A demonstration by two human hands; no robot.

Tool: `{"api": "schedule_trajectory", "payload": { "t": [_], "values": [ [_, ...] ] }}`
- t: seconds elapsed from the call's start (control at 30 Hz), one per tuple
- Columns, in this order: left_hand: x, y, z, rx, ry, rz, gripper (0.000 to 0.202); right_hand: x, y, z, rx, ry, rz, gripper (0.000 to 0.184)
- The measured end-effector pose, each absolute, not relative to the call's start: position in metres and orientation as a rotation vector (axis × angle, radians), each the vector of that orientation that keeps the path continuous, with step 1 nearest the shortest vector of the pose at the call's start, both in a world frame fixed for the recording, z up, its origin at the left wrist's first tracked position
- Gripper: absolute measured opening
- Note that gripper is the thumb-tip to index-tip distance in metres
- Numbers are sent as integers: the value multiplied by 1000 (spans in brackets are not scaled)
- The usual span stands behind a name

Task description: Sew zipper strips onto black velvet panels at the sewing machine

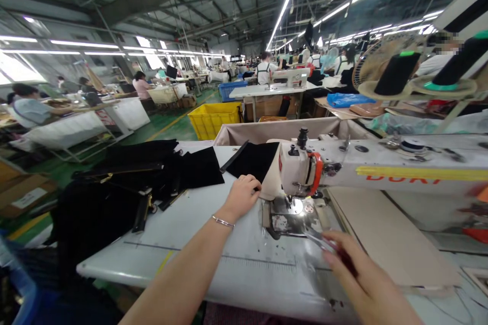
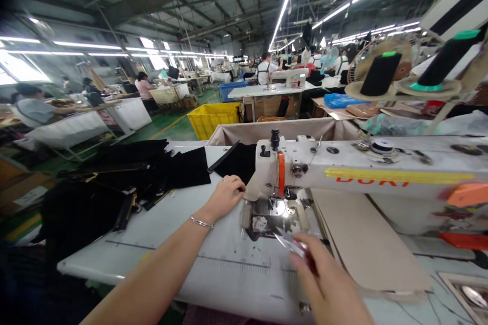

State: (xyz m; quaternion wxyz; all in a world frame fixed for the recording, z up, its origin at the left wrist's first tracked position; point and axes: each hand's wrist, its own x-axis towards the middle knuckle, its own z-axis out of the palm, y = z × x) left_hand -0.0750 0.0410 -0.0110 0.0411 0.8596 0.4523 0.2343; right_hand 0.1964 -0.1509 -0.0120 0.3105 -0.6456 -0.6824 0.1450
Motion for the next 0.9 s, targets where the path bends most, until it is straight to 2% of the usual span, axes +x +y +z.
{"api": "schedule_trajectory", "payload": {
  "t": [0.17,0.37,0.67,0.9],
  "values": [
    [-82,43,-12,2588,1368,759,20,111,-72,-13,-1866,-2094,44,24],
    [-88,48,-12,2556,1329,767,17,92,-38,-17,-1979,-2157,-104,20],
    [-90,50,-15,2532,1339,766,22,89,-35,-14,-2016,-2213,-165,23],
    [-84,47,-19,2575,1371,692,15,93,-55,-11,-1912,-2176,-32,24]
  ]
}}
